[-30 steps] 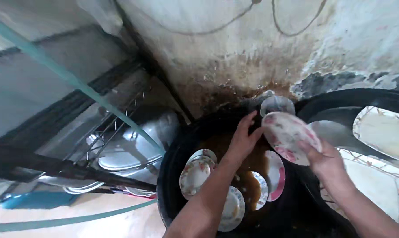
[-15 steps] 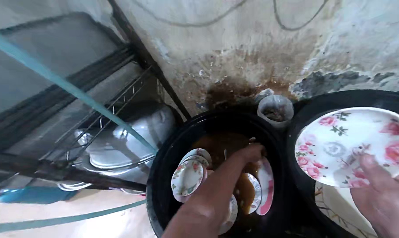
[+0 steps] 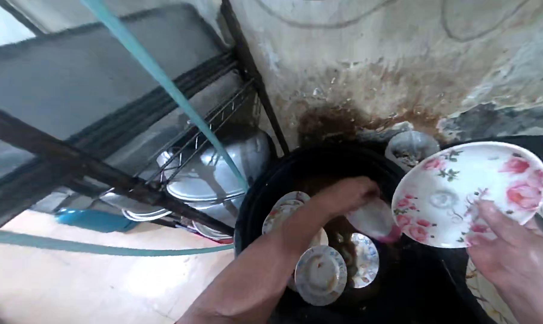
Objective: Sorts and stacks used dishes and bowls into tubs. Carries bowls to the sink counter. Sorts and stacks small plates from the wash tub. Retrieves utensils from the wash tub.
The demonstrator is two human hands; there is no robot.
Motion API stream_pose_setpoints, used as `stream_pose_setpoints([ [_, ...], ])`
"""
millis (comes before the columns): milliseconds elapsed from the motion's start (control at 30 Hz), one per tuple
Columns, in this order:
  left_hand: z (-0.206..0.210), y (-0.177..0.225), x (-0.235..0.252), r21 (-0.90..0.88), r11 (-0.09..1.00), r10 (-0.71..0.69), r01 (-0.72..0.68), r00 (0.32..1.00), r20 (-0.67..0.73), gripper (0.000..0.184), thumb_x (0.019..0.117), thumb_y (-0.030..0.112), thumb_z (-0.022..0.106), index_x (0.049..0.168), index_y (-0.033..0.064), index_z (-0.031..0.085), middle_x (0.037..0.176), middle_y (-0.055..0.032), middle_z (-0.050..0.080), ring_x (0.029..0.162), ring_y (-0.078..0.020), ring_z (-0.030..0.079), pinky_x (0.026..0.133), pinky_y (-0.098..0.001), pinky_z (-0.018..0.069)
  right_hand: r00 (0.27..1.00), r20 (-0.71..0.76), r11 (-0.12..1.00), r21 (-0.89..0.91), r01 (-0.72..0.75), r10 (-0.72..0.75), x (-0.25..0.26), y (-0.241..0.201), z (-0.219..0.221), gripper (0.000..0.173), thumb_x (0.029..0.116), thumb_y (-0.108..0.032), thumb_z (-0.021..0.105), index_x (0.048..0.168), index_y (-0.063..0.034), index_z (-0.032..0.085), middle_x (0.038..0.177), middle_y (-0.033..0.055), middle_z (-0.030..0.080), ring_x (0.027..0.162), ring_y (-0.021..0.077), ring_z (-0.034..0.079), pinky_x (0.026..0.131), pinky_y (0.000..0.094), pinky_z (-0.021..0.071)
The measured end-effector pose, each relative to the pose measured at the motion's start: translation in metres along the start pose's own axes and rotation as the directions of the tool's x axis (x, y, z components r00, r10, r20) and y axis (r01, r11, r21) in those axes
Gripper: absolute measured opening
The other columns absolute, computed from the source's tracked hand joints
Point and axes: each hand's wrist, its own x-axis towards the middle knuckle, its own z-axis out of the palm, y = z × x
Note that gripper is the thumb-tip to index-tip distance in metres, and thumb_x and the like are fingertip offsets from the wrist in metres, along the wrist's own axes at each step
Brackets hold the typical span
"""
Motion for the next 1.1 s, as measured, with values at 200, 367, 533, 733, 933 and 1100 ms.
stream_pose_setpoints([
  [200,-0.075,0.015,-0.004,0.105,0.994,0.000,0.009,0.996,-0.087,0.021,0.1028,0.007,0.058,0.117,0.0000,0.072,0.117,-0.0182,0.068,0.113,-0.0274,0.065,0.102,-0.0432,0.0505,0.992,0.119,0.988,-0.151,-0.030,0.049,0.011,0.017,0.027,0.023,0.0992,-0.010,0.053,0.117,-0.0169,0.065,0.097,-0.0059,0.074,0.085,0.0041,0.071,0.076,0.0252,0.0620],
  [367,-0.096,0.031,-0.005,-0.010,1.000,-0.021,0.020,0.997,-0.075,0.022,0.1028,0.006,0.056,0.117,0.0022,0.072,0.119,-0.0138,0.070,0.111,-0.0196,0.065,0.099,-0.0388,0.0504,0.973,0.132,0.967,-0.199,-0.160,0.188,0.013,0.041,0.047,0.033,0.1034,-0.009,0.053,0.135,-0.0159,0.054,0.105,-0.0048,0.073,0.089,0.0052,0.071,0.077,0.0257,0.0618],
  [533,-0.079,0.010,0.006,-0.236,0.959,-0.169,0.157,0.985,-0.031,0.021,0.1044,0.009,0.057,0.117,0.0079,0.073,0.116,-0.0081,0.070,0.104,-0.0133,0.066,0.093,-0.0354,0.0531,0.943,0.103,0.920,-0.275,-0.280,0.318,0.006,0.070,0.050,0.051,0.1008,-0.006,0.057,0.148,-0.0203,0.043,0.111,-0.0005,0.072,0.089,0.0097,0.072,0.074,0.0297,0.0631],
  [733,-0.027,-0.098,0.003,-0.581,0.765,-0.418,0.278,0.900,-0.120,0.047,0.1087,0.037,0.047,0.145,0.0079,0.054,0.135,-0.0128,0.065,0.124,-0.0220,0.062,0.104,-0.0440,0.0506,0.863,-0.039,0.830,-0.256,-0.496,0.503,0.004,0.076,0.040,0.051,0.0993,0.003,0.056,0.145,-0.0156,0.045,0.105,0.0062,0.071,0.082,0.0149,0.072,0.068,0.0330,0.0625],
  [933,0.014,-0.197,-0.078,0.074,0.535,-0.841,0.841,0.539,-0.047,0.046,0.1095,0.035,0.047,0.127,-0.0051,0.063,0.126,-0.0311,0.063,0.120,-0.0472,0.061,0.103,-0.0650,0.0458,0.960,-0.052,0.954,0.139,-0.266,0.276,0.016,0.054,0.017,0.029,0.1054,-0.010,0.046,0.132,-0.0187,0.053,0.107,0.0017,0.073,0.092,0.0124,0.073,0.077,0.0346,0.0649],
  [1100,0.006,-0.170,-0.086,-0.224,0.595,-0.791,0.772,0.612,0.009,0.043,0.1106,0.034,0.046,0.135,0.0021,0.061,0.132,-0.0261,0.062,0.122,-0.0409,0.060,0.102,-0.0626,0.0460,0.939,-0.170,0.953,-0.001,-0.304,0.300,0.021,0.054,0.010,0.025,0.1040,-0.010,0.053,0.128,-0.0108,0.058,0.103,0.0059,0.074,0.090,0.0156,0.074,0.076,0.0378,0.0647],
])
